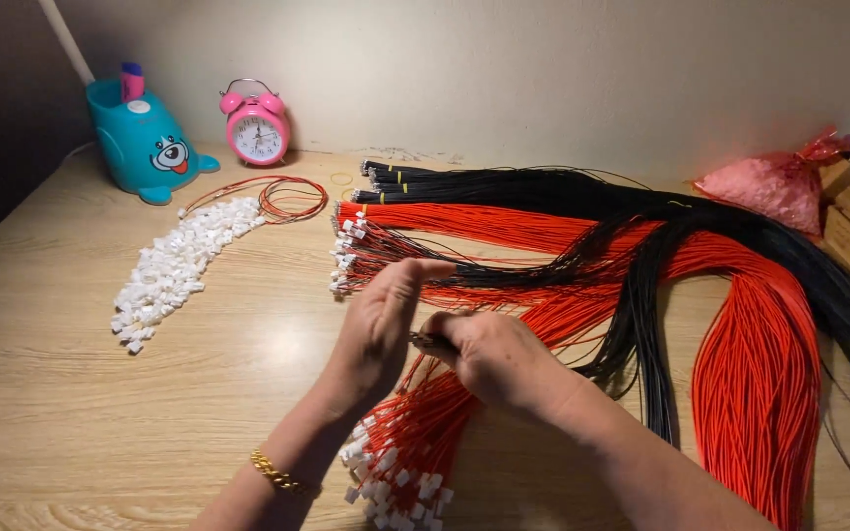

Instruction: The person assembles wire harnesses by inserting the stripped ends of red and black wires into small white connectors. The person repeatedly picks up a wire, aligns it with a connector, and pushes it in until it clicks into place. The completed harnesses are set aside on the table.

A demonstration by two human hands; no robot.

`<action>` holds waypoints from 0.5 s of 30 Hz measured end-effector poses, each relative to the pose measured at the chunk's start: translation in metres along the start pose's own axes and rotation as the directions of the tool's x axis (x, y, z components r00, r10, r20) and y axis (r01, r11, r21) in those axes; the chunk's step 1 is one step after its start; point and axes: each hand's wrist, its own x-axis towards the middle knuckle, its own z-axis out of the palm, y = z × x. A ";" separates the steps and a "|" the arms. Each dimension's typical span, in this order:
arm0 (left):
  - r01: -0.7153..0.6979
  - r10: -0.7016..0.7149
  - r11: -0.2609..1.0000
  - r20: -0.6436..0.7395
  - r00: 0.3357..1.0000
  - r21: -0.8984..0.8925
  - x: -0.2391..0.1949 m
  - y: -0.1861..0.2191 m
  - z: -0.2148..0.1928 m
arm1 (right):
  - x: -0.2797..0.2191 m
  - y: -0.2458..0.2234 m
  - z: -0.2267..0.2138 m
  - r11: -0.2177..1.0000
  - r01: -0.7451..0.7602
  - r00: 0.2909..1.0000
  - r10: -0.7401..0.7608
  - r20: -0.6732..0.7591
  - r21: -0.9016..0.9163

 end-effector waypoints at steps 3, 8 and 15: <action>0.002 -0.009 0.998 -0.109 0.994 -0.064 0.007 -0.008 -0.024 | 0.002 -0.011 -0.024 0.944 0.113 0.993 -0.093 -0.079 0.310; 0.242 -0.256 0.888 -0.015 0.966 0.392 -0.004 -0.031 -0.047 | 0.028 0.014 -0.015 0.848 0.083 0.994 -0.031 -0.108 0.524; 0.234 -0.588 0.434 0.076 0.805 0.870 -0.012 -0.016 -0.026 | 0.047 0.026 -0.006 0.782 0.011 1.000 -0.014 0.000 0.623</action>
